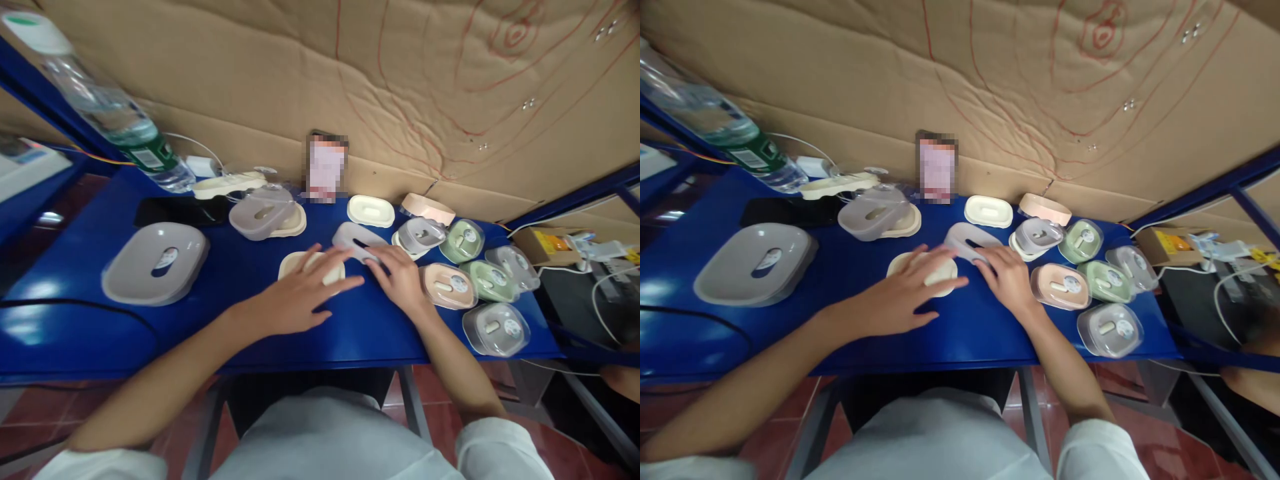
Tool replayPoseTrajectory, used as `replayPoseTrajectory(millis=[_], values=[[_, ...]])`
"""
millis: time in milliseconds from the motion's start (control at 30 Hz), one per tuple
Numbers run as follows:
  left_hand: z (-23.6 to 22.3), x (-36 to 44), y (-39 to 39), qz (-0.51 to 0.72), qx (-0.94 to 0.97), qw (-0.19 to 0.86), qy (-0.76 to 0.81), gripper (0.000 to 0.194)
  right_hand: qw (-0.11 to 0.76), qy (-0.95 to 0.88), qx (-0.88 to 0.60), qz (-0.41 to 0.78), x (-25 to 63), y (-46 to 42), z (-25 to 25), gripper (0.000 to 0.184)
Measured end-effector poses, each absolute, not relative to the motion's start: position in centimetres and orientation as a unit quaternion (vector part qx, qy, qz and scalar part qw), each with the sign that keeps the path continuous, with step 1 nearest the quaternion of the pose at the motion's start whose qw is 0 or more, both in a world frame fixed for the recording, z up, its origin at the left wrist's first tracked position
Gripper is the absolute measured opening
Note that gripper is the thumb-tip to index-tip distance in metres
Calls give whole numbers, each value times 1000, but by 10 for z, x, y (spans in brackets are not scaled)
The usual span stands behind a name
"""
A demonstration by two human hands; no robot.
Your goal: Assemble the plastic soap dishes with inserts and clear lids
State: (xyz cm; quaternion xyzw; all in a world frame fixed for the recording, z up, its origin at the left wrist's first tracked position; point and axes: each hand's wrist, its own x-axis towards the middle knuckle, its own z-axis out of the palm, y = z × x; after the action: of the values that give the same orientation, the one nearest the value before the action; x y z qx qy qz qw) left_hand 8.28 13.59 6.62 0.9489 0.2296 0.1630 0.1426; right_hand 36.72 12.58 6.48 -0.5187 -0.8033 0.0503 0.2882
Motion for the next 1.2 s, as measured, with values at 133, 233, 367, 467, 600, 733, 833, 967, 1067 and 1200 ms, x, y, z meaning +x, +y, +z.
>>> replayPoseTrajectory(millis=[133,233,367,467,600,733,833,967,1067,1200], values=[[70,44,165,120,907,152,375,124,246,-828,-500,61,348,118,54,32],[60,41,174,127,889,218,382,124,225,-854,-465,52,342,115,51,32],[53,61,169,151,903,222,335,106,201,-889,-408,48,338,110,55,30],[52,68,166,130,912,175,347,87,184,-891,-413,36,337,108,56,32],[45,65,170,126,915,150,352,88,162,-900,-403,24,339,109,52,36],[37,63,173,116,919,149,347,83,148,-902,-404,29,343,113,47,32],[40,65,174,114,921,130,350,80,160,-897,-411,25,346,117,46,34],[57,64,176,191,898,77,388,61,180,-878,-444,9,348,117,47,39],[68,57,179,212,827,17,520,53,195,-869,-454,24,347,115,47,44],[70,49,186,154,779,-8,608,52,209,-868,-450,31,345,115,43,42]])
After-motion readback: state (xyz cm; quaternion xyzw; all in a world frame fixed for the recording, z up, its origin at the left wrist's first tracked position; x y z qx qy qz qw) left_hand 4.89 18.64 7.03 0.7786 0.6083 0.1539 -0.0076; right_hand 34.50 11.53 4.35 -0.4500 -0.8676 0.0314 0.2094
